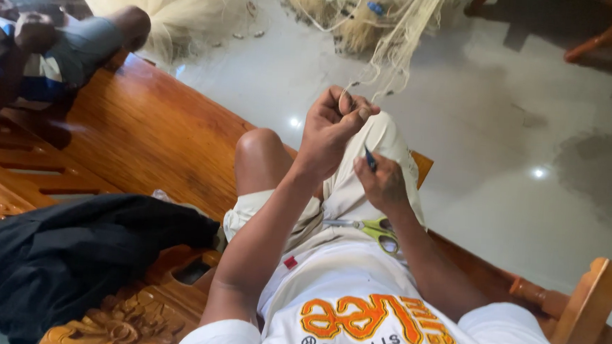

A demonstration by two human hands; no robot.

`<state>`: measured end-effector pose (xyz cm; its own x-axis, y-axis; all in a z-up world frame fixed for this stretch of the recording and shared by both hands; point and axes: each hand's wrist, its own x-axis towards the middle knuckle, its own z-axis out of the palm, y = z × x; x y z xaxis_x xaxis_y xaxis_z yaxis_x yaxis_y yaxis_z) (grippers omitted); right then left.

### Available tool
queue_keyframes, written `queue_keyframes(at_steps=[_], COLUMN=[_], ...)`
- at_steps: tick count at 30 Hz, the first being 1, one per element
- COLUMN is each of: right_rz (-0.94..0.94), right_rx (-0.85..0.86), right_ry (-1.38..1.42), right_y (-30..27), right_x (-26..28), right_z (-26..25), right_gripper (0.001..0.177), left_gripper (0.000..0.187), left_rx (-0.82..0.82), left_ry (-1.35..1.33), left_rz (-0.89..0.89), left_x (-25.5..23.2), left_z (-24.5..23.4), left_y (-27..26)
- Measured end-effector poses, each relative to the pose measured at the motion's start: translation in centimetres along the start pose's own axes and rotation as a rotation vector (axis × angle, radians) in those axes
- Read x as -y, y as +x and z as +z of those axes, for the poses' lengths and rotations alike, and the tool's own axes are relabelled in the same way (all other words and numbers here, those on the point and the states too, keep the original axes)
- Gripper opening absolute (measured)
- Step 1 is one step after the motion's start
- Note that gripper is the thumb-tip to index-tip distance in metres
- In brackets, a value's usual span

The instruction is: Repairing a fishing net using a shuttle and scissors

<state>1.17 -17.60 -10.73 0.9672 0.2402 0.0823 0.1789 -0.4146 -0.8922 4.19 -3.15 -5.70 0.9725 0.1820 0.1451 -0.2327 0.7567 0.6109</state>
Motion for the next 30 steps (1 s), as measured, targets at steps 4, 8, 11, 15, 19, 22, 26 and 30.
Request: queue_keyframes(at_steps=[4, 8, 11, 15, 19, 22, 26, 30], right_rz=[0.1, -0.127, -0.328, -0.445, -0.641, -0.725, -0.771, -0.748], right_rx=[0.073, -0.011, -0.005, 0.211, 0.342, 0.331, 0.055, -0.065], right_ry=[0.129, 0.295, 0.19, 0.246, 0.141, 0.13, -0.087, -0.172], right_y=[-1.3, -3.1, -3.3, -3.4, -2.7, -0.8, 3.4, 4.9], right_x=[0.7, 3.1, 4.8, 9.9, 12.5, 11.2, 11.3, 9.6], right_z=[-1.3, -3.0, -4.6, -6.2, -7.3, -8.4, -8.8, -7.2], right_gripper=[0.033, 0.015, 0.014, 0.016, 0.033, 0.045, 0.048, 0.027], left_gripper=[0.026, 0.022, 0.022, 0.032, 0.049, 0.041, 0.018, 0.017], left_rx=[-0.046, -0.032, 0.013, 0.105, 0.117, 0.03, -0.177, -0.248], left_ry=[0.064, 0.129, 0.105, 0.099, 0.173, 0.146, -0.023, -0.076], left_rz=[0.06, 0.135, 0.159, 0.141, 0.153, 0.13, 0.017, -0.023], left_x=[-1.6, -2.5, -3.3, -3.6, -3.3, -3.2, -4.5, -3.6], left_z=[0.3, -0.9, -1.0, -0.7, -0.2, -0.2, 1.7, 1.2], left_y=[0.2, 0.8, 0.9, -0.1, -0.9, -1.4, -2.2, -2.1])
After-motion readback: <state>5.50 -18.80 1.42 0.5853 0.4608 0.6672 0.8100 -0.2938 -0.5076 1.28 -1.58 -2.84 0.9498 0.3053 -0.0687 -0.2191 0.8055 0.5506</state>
